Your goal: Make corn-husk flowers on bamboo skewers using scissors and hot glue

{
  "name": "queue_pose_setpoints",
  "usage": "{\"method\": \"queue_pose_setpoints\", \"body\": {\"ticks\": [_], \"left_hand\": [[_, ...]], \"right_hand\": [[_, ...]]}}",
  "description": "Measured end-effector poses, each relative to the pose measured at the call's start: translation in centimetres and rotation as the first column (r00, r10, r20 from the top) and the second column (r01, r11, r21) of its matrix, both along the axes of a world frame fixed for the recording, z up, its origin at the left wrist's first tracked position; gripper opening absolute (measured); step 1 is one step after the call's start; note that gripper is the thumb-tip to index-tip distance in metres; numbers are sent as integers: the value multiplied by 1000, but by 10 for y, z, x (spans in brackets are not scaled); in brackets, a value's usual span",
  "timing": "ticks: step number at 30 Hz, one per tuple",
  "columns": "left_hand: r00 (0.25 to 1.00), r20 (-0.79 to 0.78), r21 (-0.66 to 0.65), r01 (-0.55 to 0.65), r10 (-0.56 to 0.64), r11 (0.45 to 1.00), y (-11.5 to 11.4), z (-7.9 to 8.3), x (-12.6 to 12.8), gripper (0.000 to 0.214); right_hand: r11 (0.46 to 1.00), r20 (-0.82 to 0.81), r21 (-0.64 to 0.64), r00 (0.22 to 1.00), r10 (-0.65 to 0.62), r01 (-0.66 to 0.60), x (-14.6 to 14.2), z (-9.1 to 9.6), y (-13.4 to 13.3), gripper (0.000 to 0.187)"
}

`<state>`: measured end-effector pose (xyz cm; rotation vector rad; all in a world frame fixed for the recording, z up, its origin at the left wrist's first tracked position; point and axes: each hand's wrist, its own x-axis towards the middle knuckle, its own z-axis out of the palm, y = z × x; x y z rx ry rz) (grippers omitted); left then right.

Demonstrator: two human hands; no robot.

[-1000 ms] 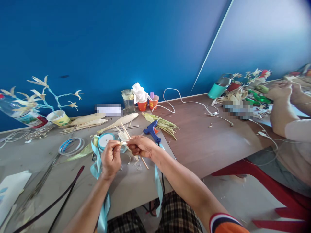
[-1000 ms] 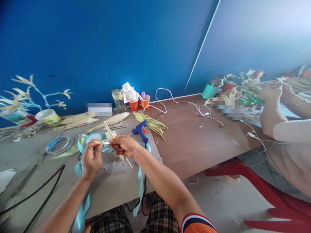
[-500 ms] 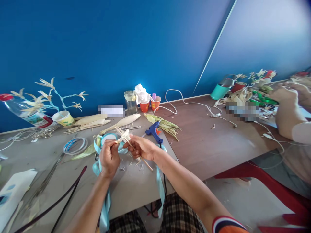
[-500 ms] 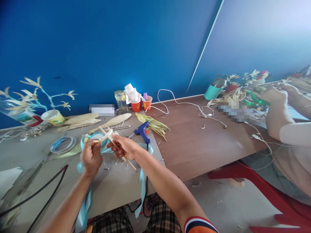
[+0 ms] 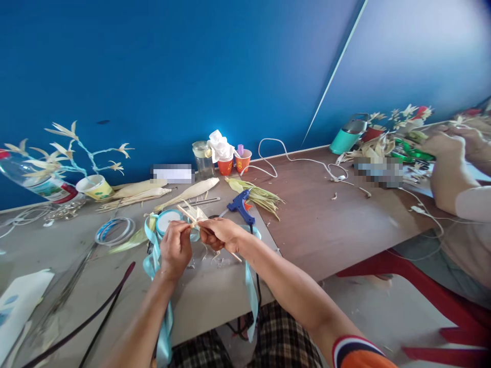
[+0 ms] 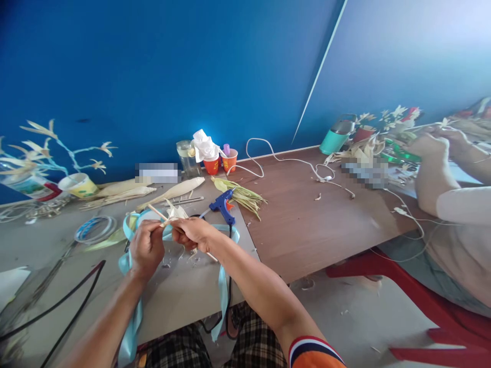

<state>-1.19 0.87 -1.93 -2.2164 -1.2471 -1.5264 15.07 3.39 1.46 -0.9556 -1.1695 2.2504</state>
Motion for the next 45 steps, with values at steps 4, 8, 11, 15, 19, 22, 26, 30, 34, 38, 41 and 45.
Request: {"method": "queue_pose_setpoints", "body": {"ticks": [4,8,11,15,19,22,26,30,34,38,41,45], "left_hand": [[999,-33,43,36,-35,998,-3,1,1,11],[998,-56,63,33,-29,997,-6,3,0,10],[999,-38,58,13,-11,998,-6,5,-6,7],[989,89,53,-123,118,991,-2,4,-17,6],[978,158,7,-139,136,990,0,2,-17,6],[987,143,-6,-74,74,997,-1,1,-12,4],[995,87,-20,-42,43,999,-2,2,-5,6],[1000,-16,-29,21,-21,999,-2,5,0,9],[997,-30,-7,76,-76,997,-3,6,2,12],[997,-47,6,66,-66,998,-4,6,0,13],[994,-81,17,75,-73,997,-5,7,0,13],[992,-90,23,92,-89,996,-8,9,2,11]], "right_hand": [[987,-150,-55,978,143,-153,4,2,3,48],[958,-279,-115,934,224,-264,6,4,3,51],[941,-341,-138,907,247,-308,13,6,6,54],[975,-434,-126,894,112,-184,37,12,18,60],[992,-365,-128,930,-27,-21,47,14,25,64],[986,-246,-157,969,11,-51,34,13,17,71],[997,-192,-75,981,21,-36,15,14,3,68],[1000,-122,-30,992,2,-6,13,12,2,60],[999,-25,7,998,-53,54,16,8,7,53],[1000,-81,-16,997,3,-4,20,8,7,50],[991,-168,-75,981,93,-107,24,8,9,52],[966,-234,-92,948,216,-242,29,2,14,55]]}}
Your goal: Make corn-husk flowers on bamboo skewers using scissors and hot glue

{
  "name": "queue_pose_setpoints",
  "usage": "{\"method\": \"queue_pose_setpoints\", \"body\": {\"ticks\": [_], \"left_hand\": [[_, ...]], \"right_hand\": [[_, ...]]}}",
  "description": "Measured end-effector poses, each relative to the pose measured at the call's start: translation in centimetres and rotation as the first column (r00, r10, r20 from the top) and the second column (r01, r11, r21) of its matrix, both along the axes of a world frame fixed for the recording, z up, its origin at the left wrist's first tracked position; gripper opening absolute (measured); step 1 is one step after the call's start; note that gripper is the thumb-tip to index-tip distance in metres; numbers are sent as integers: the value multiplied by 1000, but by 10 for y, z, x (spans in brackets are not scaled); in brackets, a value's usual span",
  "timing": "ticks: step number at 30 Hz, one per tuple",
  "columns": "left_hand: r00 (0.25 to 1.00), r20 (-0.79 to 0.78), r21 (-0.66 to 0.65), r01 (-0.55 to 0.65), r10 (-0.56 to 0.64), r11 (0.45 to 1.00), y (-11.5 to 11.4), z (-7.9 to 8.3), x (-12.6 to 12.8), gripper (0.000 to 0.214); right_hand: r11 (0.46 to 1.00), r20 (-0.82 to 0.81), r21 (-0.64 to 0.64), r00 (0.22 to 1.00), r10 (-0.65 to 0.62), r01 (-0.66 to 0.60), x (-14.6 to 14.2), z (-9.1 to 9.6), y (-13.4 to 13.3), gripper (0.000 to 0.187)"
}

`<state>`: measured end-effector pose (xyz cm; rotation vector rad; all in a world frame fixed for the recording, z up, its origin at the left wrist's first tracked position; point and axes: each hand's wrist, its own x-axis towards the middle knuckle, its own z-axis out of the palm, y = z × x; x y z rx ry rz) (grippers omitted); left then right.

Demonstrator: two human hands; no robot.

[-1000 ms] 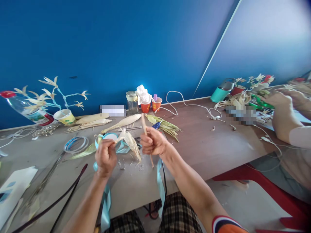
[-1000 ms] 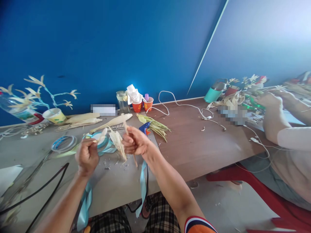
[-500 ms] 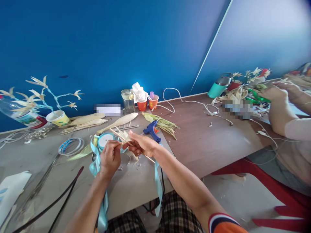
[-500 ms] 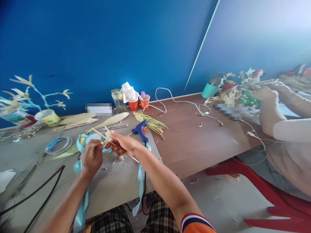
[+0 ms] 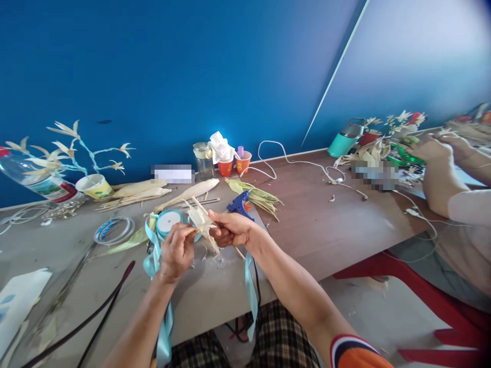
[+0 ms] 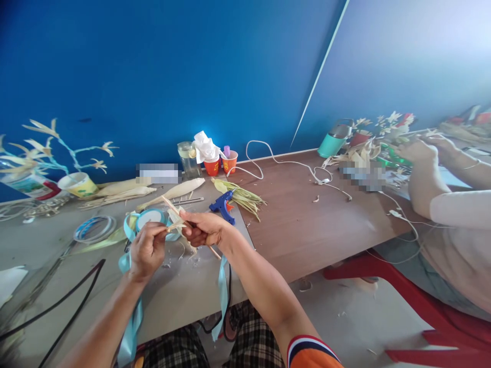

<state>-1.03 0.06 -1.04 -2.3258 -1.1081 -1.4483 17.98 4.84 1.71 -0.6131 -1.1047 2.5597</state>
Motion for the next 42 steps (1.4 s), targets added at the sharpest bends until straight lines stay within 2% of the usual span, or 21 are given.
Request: {"method": "queue_pose_setpoints", "body": {"ticks": [3,8,10,13,15,17,18,19,21,24,26,27,30,33,35,42], "left_hand": [[1000,-10,3,4,-4,1000,-2,0,2,11],[1000,7,-52,-14,14,999,-3,-2,1,8],[999,36,-67,-24,26,997,-2,-2,-1,6],[988,140,-77,-51,61,996,1,-3,-5,6],[975,215,-135,-33,61,990,4,-3,-6,7],[960,279,-238,33,35,971,5,-3,-4,7],[950,311,-288,69,25,955,6,-3,-4,8],[940,341,-333,99,21,938,6,-3,-3,8],[925,378,-407,133,34,904,7,-3,-2,10],[935,353,-503,160,33,849,7,-1,-1,15],[950,312,-545,169,11,821,7,1,0,17],[956,293,-559,168,4,812,7,1,1,16],[968,249,-588,145,7,796,7,2,3,16],[979,204,-615,122,8,779,7,2,3,18],[985,173,-630,113,-3,768,7,2,3,18],[982,161,-638,181,-100,749,5,4,3,17]], "right_hand": [[999,-56,8,997,46,-46,1,-4,3,58],[999,-44,18,999,32,-32,4,-4,3,59],[1000,-52,16,998,-24,25,12,-1,6,59],[965,-141,30,957,-253,259,27,5,12,58],[877,-194,71,870,-454,474,33,8,16,56],[809,-150,157,824,-547,566,31,8,16,57],[778,-108,229,810,-577,585,27,8,15,59],[724,-80,327,781,-619,608,23,7,13,60],[595,-79,561,752,-654,576,16,7,7,58],[407,-50,817,754,-655,408,13,12,0,49],[328,-22,889,745,-666,319,16,17,-4,43],[313,-5,907,747,-664,283,18,19,-5,41],[310,59,936,794,-606,167,21,25,-8,32],[261,80,962,824,-561,84,19,25,-9,20],[257,97,965,827,-554,59,17,22,-8,12],[415,173,908,844,-508,63,20,17,-2,22]]}}
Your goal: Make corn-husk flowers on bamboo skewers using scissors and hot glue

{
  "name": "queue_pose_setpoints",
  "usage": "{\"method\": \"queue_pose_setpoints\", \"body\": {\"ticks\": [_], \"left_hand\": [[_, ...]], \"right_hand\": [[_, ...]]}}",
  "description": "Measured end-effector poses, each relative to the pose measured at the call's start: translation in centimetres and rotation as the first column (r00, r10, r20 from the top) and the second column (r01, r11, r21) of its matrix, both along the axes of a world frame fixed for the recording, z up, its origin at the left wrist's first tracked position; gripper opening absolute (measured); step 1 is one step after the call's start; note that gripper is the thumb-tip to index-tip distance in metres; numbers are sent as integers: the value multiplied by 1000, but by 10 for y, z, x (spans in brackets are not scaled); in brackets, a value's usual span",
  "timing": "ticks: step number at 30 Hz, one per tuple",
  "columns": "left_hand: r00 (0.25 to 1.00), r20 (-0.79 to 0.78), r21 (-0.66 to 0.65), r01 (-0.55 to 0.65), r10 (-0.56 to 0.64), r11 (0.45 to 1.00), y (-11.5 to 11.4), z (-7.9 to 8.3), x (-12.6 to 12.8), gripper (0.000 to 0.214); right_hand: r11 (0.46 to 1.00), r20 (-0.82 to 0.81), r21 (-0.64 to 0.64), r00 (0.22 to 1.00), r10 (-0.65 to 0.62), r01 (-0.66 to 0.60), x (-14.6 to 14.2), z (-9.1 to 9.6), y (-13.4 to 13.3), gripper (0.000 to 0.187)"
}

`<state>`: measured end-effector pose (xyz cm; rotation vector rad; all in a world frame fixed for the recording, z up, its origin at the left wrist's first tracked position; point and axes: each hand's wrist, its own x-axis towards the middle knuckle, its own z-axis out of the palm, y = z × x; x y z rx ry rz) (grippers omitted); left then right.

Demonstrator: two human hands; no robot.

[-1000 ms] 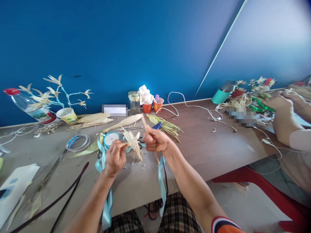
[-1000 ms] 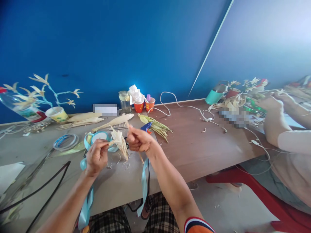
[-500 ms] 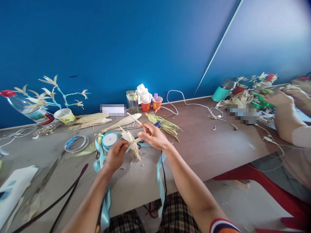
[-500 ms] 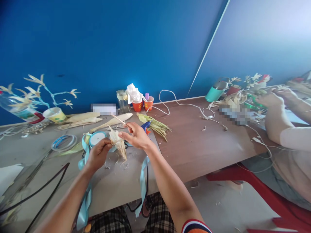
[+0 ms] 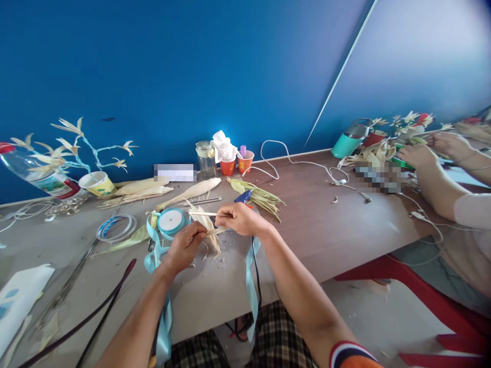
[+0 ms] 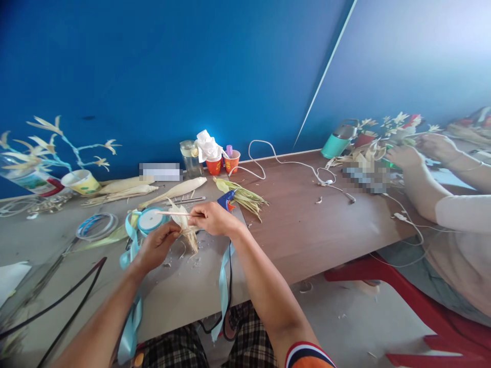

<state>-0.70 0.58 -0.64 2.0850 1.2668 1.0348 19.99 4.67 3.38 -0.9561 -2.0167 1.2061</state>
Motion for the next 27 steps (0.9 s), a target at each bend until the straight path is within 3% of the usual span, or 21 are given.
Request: {"method": "queue_pose_setpoints", "body": {"ticks": [6,11,21,27], "left_hand": [[996,41,-45,-77,79,996,1,-1,-1,19],[997,31,-28,-67,68,997,2,-1,-1,19],[994,38,3,99,-99,995,-3,2,-1,19],[997,31,42,76,-78,996,-5,7,0,19]], "right_hand": [[989,-88,-63,988,128,-134,11,12,-3,31],[999,11,14,999,38,-38,6,9,-3,15],[995,-19,-71,997,69,-71,5,-1,5,21],[997,27,-74,999,36,-34,2,-5,7,20]]}}
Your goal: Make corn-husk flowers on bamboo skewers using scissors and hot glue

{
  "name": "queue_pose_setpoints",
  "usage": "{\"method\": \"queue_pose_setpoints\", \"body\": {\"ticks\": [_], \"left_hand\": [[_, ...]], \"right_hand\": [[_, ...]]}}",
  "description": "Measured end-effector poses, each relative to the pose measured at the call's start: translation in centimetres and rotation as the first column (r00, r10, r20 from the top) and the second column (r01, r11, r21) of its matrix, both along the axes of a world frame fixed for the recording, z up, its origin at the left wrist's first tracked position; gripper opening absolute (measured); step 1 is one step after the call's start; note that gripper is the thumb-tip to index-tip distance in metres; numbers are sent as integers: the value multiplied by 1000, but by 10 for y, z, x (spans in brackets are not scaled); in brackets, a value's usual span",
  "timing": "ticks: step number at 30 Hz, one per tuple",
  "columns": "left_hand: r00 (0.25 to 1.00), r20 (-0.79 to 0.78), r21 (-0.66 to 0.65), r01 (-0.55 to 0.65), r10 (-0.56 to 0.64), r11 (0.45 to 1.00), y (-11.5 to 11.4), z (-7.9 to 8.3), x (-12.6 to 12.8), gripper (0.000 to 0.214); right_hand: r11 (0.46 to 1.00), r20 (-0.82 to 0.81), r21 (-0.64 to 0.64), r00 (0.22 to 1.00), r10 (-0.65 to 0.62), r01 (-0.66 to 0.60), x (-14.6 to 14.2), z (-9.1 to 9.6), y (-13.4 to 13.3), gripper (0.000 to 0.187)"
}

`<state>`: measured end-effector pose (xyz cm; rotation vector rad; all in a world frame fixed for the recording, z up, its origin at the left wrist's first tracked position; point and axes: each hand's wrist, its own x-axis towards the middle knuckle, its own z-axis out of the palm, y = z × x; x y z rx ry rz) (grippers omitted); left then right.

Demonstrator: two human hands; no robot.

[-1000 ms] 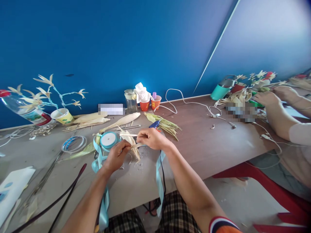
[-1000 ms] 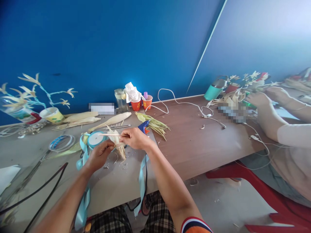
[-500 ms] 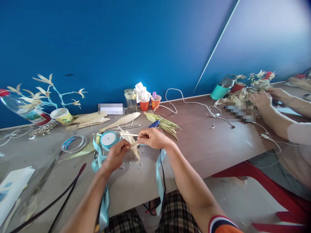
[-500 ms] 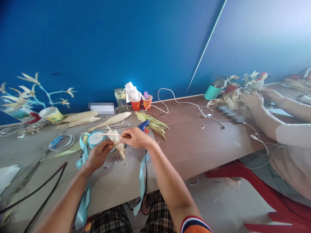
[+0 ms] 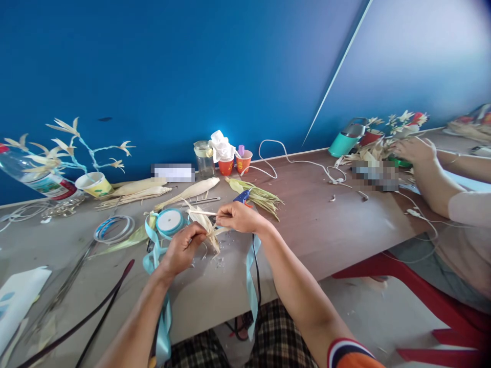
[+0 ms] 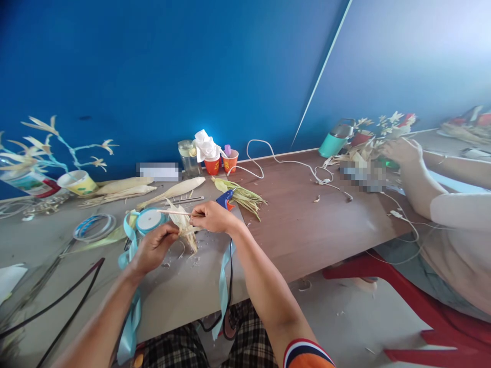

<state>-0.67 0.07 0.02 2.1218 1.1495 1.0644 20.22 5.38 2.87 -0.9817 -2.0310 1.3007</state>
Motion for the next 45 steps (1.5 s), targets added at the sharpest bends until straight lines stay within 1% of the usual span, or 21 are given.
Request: {"method": "queue_pose_setpoints", "body": {"ticks": [5,9,12,15,18,22,25,29,35,41,45], "left_hand": [[994,-29,3,-103,103,995,2,-3,1,20],[977,-49,61,-203,206,977,4,-4,1,19],[967,-64,95,-238,245,966,5,-4,1,17],[973,-75,92,-213,220,973,4,-4,0,17],[981,-60,45,-182,185,982,4,-5,0,17],[987,30,-31,-156,157,987,3,-5,0,16],[988,96,-48,-118,122,992,2,-4,0,14],[986,141,-63,-84,92,994,3,-6,0,12],[991,108,-96,-70,80,993,2,-7,0,13],[997,7,-53,-70,71,996,1,-3,1,10],[998,-39,-35,-50,49,998,0,-3,2,11]], "right_hand": [[996,-22,85,999,-25,27,2,5,-2,18],[990,-81,126,995,-51,61,1,5,-4,19],[985,-119,139,989,-84,100,-2,5,-6,19],[982,-128,149,987,-99,118,-3,5,-7,16],[979,-124,164,987,-101,121,-3,5,-7,16],[967,-103,214,987,-120,140,-3,5,-8,13],[952,-95,268,988,-123,145,-3,6,-9,12],[934,-97,325,987,-125,150,-4,7,-9,11],[915,-95,378,989,-115,143,-6,5,-8,10],[876,-121,468,990,-71,119,-7,2,-7,11],[856,-117,503,991,-69,119,-9,0,-6,12]]}}
